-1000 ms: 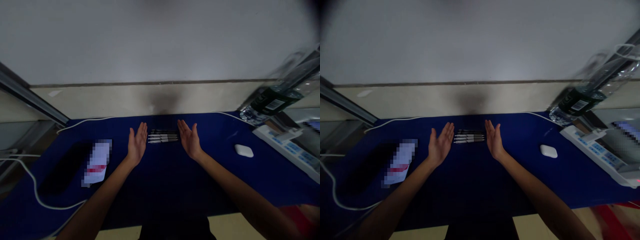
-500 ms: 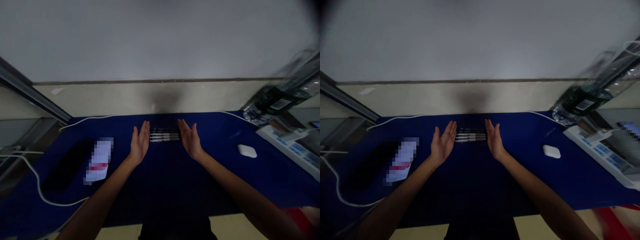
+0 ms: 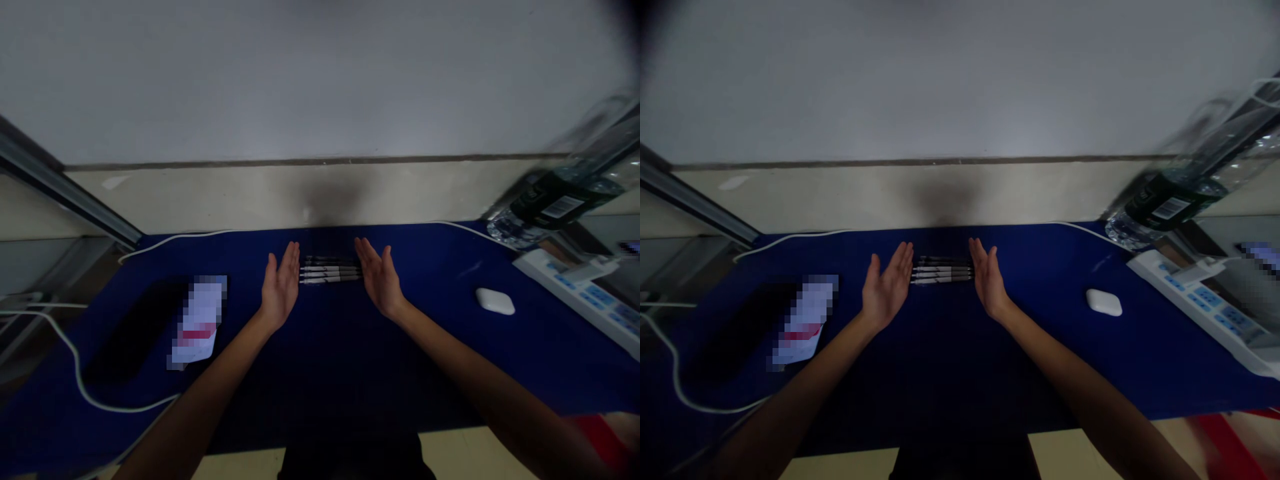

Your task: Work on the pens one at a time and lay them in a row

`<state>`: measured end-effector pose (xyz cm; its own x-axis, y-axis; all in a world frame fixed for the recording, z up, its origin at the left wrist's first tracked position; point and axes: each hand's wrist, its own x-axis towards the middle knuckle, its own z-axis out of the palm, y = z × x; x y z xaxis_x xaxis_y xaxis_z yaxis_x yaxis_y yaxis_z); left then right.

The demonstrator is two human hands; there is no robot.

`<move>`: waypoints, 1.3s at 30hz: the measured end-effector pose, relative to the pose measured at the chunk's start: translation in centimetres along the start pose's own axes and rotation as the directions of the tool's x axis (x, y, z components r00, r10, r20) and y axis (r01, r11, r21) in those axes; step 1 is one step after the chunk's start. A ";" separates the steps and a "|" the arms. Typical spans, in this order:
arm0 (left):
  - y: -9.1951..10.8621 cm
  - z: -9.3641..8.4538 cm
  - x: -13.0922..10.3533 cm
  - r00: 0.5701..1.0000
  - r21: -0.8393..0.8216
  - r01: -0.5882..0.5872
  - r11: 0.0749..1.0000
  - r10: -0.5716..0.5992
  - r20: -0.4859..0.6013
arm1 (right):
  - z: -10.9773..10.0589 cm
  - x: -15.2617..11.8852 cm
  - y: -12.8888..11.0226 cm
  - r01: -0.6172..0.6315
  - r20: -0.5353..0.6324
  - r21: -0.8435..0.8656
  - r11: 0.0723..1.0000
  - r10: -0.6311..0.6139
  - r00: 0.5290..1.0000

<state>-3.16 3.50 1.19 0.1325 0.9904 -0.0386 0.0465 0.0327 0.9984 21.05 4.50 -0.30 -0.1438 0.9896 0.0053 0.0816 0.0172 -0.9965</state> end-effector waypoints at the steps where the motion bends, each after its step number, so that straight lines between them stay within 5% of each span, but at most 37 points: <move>1: -0.1 0.0 0.0 1.000 0.004 -0.003 1.000 0.003 0.001 | 0.0 0.0 0.0 -0.001 0.000 -0.002 1.000 0.001 1.000; 8: -0.4 -0.2 0.0 0.999 -0.186 -0.014 0.982 0.009 -0.032 | 0.2 -0.1 -0.1 0.007 -0.041 -0.041 0.999 -0.009 0.999; 15: -0.3 -0.2 0.1 1.000 0.046 -0.012 0.999 0.012 0.003 | 0.4 -0.1 -0.5 0.017 -0.080 0.005 1.000 -0.017 0.997; 29: -0.5 -0.5 0.1 0.999 -0.068 -0.044 0.997 0.041 -0.033 | -0.4 0.1 0.0 0.003 -0.049 -0.004 1.000 -0.003 0.999; 32: -0.6 -0.7 -0.3 0.988 0.111 -0.133 0.985 0.141 -0.064 | -0.9 -0.1 0.0 0.013 -0.084 -0.014 1.000 -0.014 0.996; 36: -0.5 -0.9 -1.1 0.928 0.589 -0.322 0.741 0.371 0.039 | -2.0 -1.2 -0.6 0.143 -0.077 -0.230 0.963 -0.165 0.983; 39: -0.7 -0.9 -1.5 0.869 0.727 -0.428 0.537 0.465 0.169 | -2.8 -1.8 -1.0 0.315 0.027 -0.472 0.823 -0.344 0.939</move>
<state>-4.29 2.12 0.61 0.3037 0.8536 0.4232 0.6879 -0.5038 0.5225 24.00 3.14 0.91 -0.1893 0.9191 0.3456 0.4873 0.3935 -0.7795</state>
